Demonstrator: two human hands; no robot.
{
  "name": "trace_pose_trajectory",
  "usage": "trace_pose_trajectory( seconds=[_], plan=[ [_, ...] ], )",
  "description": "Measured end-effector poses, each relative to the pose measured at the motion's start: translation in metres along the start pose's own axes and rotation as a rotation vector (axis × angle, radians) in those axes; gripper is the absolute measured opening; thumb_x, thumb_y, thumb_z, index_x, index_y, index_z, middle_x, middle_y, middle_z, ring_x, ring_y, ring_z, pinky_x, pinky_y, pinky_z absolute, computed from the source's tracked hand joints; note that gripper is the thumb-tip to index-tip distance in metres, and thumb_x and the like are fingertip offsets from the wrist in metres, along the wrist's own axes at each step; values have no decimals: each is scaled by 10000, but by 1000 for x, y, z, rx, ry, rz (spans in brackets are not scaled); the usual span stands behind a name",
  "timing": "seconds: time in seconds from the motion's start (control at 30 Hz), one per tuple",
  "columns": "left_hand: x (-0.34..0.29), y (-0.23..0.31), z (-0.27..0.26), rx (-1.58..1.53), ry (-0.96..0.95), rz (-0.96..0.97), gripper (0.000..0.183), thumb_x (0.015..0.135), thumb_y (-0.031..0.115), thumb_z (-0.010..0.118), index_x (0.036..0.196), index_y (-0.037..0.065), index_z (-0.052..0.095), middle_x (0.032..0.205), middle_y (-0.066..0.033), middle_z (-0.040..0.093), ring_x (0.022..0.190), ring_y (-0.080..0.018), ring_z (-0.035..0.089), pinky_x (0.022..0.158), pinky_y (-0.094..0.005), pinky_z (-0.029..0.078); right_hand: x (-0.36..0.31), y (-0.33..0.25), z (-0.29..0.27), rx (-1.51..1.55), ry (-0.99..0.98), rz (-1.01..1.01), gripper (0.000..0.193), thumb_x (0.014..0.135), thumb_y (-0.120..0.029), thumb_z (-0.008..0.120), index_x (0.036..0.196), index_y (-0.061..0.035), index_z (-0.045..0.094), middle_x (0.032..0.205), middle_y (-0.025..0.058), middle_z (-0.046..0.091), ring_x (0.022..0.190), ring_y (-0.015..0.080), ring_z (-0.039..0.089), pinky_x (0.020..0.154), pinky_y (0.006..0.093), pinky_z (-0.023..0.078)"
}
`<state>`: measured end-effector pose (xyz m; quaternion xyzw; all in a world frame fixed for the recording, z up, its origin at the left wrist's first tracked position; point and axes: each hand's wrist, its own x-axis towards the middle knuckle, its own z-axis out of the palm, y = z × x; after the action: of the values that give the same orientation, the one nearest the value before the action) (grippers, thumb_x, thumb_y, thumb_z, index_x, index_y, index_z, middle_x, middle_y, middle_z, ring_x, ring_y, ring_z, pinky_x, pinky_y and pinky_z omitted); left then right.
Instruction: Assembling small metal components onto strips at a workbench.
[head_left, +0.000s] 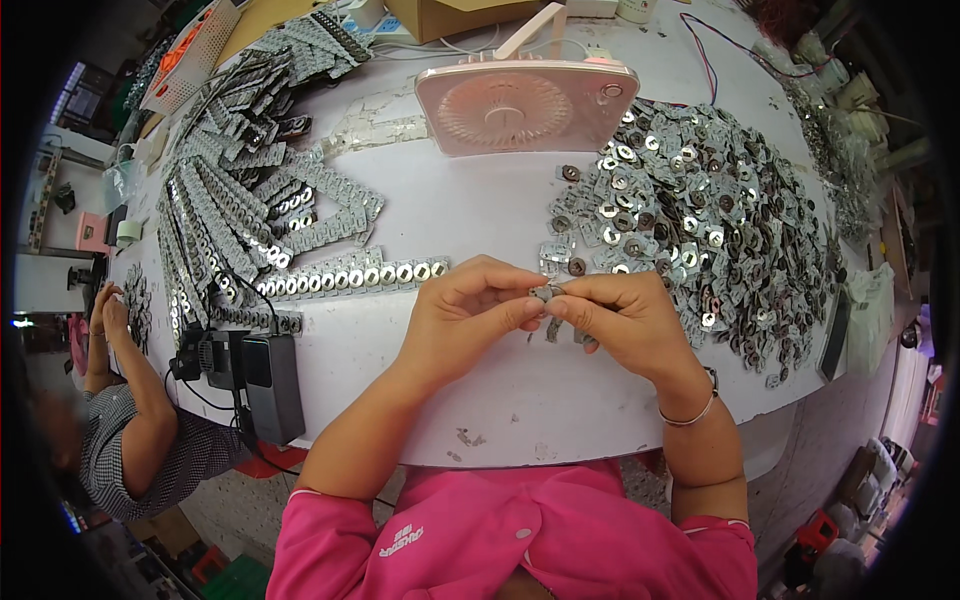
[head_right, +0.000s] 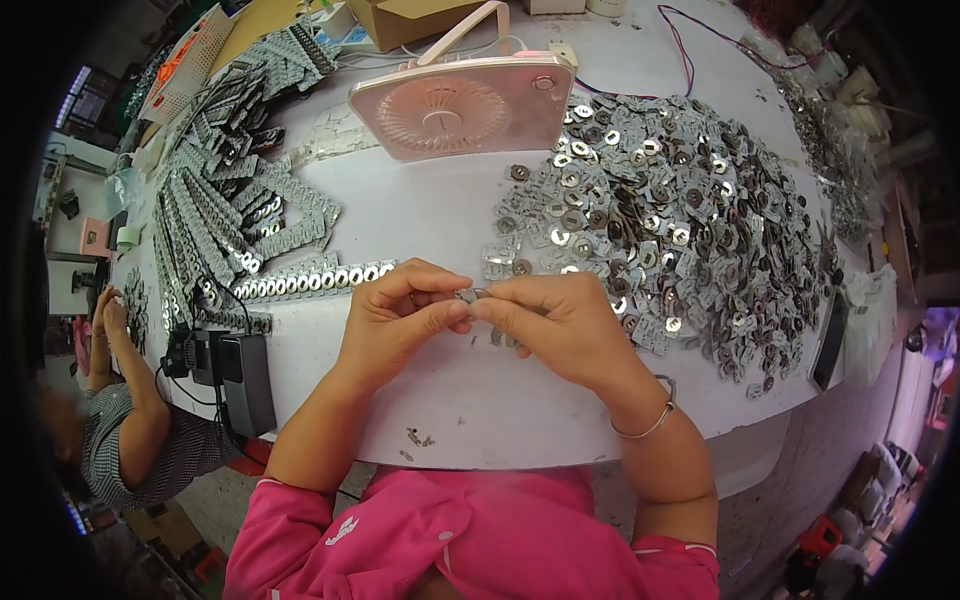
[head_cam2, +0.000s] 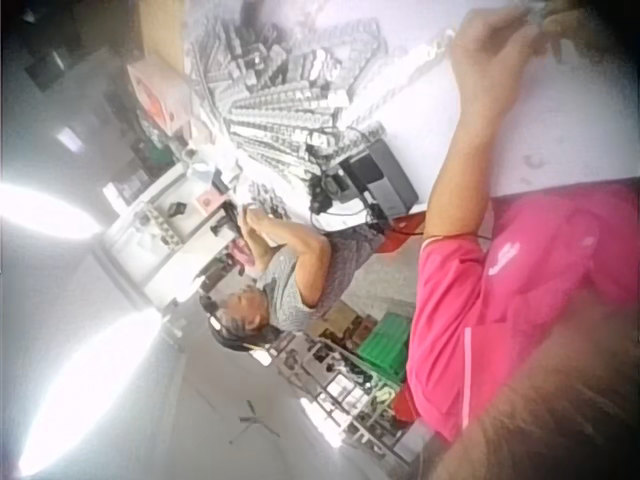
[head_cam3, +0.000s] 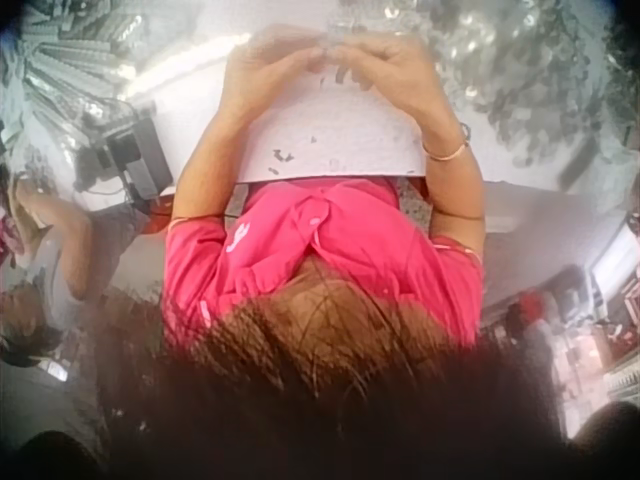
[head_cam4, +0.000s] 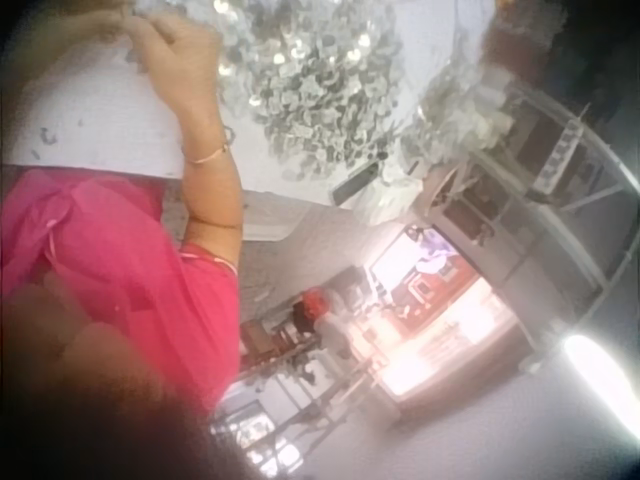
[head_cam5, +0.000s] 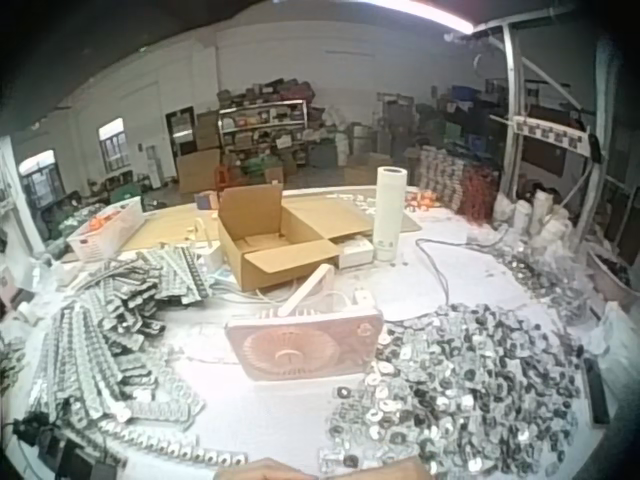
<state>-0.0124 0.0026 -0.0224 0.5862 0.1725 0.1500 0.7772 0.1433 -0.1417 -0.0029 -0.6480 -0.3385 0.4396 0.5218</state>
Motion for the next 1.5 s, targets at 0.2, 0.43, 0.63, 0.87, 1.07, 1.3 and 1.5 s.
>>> trace_pose_trajectory(
  seconds=[0.2,0.43,0.63,0.87,1.07,1.3,1.5],
  plan=[
    [1,8,-8,-205,-102,-119,233,921,23,664,1149,-27,669,1051,-117,667,830,-182,698,714,-308,608,1,-7,3,196,-96,152,224,959,-240,655,952,-21,704,655,-31,589,515,29,505,443,182,401],
    [5,6,-5,-214,-10,-192,195,936,61,659,1115,-16,674,994,-116,694,828,-184,699,704,-297,600,4,-3,8,217,-57,169,242,981,-255,621,967,-18,670,658,-38,558,473,24,449,419,187,368],
    [-1,-5,16,85,184,182,181,874,27,724,1049,-6,695,971,-97,709,839,-168,702,730,-276,587,7,1,6,455,-1,177,214,987,-238,617,914,-38,637,657,-49,537,445,6,438,375,164,357],
    [-1,-13,15,476,192,395,181,853,-23,725,1032,-13,694,981,-106,699,868,-148,698,765,-253,583,6,-1,7,475,102,158,150,944,-189,669,866,-64,643,666,-39,562,464,13,468,382,172,360],
    [-1,17,14,529,168,272,235,855,26,740,1083,16,685,973,-81,696,852,-134,686,717,-245,558,0,-14,-16,116,272,30,130,903,-154,702,847,-50,649,644,-30,590,460,31,493,399,205,380],
    [-27,54,-40,1498,159,287,337,780,125,770,1102,76,680,1128,-86,628,1061,-290,580,893,-403,475,-7,-14,-63,-747,719,-139,174,879,-150,708,887,16,655,648,14,615,585,58,508,538,249,409],
    [-35,37,-72,1644,125,360,335,803,140,748,1108,62,635,1202,-88,596,1139,-297,529,960,-430,413,-2,-7,0,216,14,-78,131,968,-153,614,1031,-48,663,996,32,681,727,96,639,589,233,479]
  ],
)
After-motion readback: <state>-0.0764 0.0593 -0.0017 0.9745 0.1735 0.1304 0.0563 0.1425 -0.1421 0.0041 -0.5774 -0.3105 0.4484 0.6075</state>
